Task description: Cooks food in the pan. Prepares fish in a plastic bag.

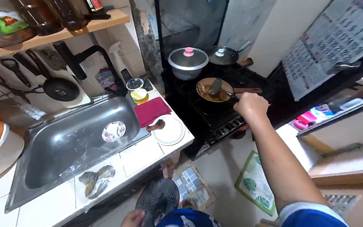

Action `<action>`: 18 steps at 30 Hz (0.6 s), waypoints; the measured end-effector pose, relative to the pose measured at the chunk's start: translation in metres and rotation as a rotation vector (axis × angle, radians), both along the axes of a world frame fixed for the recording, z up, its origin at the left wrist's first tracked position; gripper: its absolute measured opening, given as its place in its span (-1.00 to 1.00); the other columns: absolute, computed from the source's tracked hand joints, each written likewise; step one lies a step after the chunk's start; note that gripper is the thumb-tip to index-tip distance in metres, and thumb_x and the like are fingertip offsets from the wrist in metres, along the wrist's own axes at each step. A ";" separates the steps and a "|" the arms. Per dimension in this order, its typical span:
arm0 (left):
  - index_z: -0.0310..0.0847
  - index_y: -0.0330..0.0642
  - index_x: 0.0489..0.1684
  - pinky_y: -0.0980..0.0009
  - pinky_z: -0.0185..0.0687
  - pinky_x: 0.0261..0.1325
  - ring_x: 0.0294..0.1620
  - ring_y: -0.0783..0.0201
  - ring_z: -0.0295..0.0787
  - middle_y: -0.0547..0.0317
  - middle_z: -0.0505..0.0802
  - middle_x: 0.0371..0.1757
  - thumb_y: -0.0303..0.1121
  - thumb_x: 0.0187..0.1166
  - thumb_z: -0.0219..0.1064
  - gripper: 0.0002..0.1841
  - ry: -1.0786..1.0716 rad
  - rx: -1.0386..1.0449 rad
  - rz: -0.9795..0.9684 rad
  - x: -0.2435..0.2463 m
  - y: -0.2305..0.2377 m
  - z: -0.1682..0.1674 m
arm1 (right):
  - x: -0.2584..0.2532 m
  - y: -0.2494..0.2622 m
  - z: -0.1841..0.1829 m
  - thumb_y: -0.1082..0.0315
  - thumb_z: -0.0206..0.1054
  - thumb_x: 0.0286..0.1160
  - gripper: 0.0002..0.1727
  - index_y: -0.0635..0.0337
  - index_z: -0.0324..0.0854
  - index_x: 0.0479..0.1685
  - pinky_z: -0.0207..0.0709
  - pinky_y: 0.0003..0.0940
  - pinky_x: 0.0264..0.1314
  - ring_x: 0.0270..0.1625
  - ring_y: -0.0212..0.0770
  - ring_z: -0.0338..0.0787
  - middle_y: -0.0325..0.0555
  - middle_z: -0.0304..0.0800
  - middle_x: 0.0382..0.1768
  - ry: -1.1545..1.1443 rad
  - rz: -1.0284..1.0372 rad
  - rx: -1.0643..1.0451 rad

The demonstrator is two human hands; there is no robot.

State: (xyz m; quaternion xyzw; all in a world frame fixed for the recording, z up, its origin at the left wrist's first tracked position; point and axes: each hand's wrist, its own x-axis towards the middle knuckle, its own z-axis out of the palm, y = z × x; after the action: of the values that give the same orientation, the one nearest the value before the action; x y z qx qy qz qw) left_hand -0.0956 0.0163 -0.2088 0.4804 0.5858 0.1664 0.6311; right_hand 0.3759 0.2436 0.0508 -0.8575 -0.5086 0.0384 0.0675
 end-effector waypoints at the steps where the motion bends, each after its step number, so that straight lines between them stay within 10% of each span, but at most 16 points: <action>1: 0.59 -0.48 0.25 0.24 0.74 -0.08 -0.24 0.25 0.78 -0.06 0.82 -0.15 -0.33 0.82 0.09 -0.65 0.008 0.005 0.068 0.018 0.021 0.015 | 0.000 0.001 -0.002 0.37 0.35 0.55 -0.65 0.21 0.77 0.27 0.54 0.49 0.05 0.19 0.48 0.78 0.43 0.81 0.11 -0.001 0.008 -0.004; 7: 0.38 -0.40 0.56 0.23 0.79 0.03 -0.06 0.14 0.84 -0.22 0.76 0.20 -0.34 0.84 0.10 -0.58 -0.002 0.158 0.203 0.097 0.150 0.101 | -0.001 0.002 -0.014 0.42 0.32 0.55 -0.68 0.26 0.78 0.22 0.57 0.44 0.02 0.19 0.45 0.79 0.40 0.80 0.14 -0.037 0.069 -0.003; 18: 0.33 -0.50 0.25 0.41 0.77 -0.34 -0.51 0.31 0.76 -0.06 0.74 -0.33 -0.32 0.85 0.09 -0.67 0.025 0.006 0.379 0.149 0.236 0.097 | 0.019 0.004 -0.034 0.42 0.25 0.61 -0.56 0.08 0.70 0.45 0.62 0.32 0.03 0.16 0.35 0.82 0.31 0.78 0.21 -0.039 0.122 -0.013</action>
State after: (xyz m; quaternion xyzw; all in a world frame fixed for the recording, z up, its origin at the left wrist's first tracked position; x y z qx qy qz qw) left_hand 0.0531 0.2525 -0.1121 0.3653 0.6733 0.2783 0.5795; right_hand 0.3946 0.2480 0.0171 -0.8258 -0.5611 0.0294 0.0495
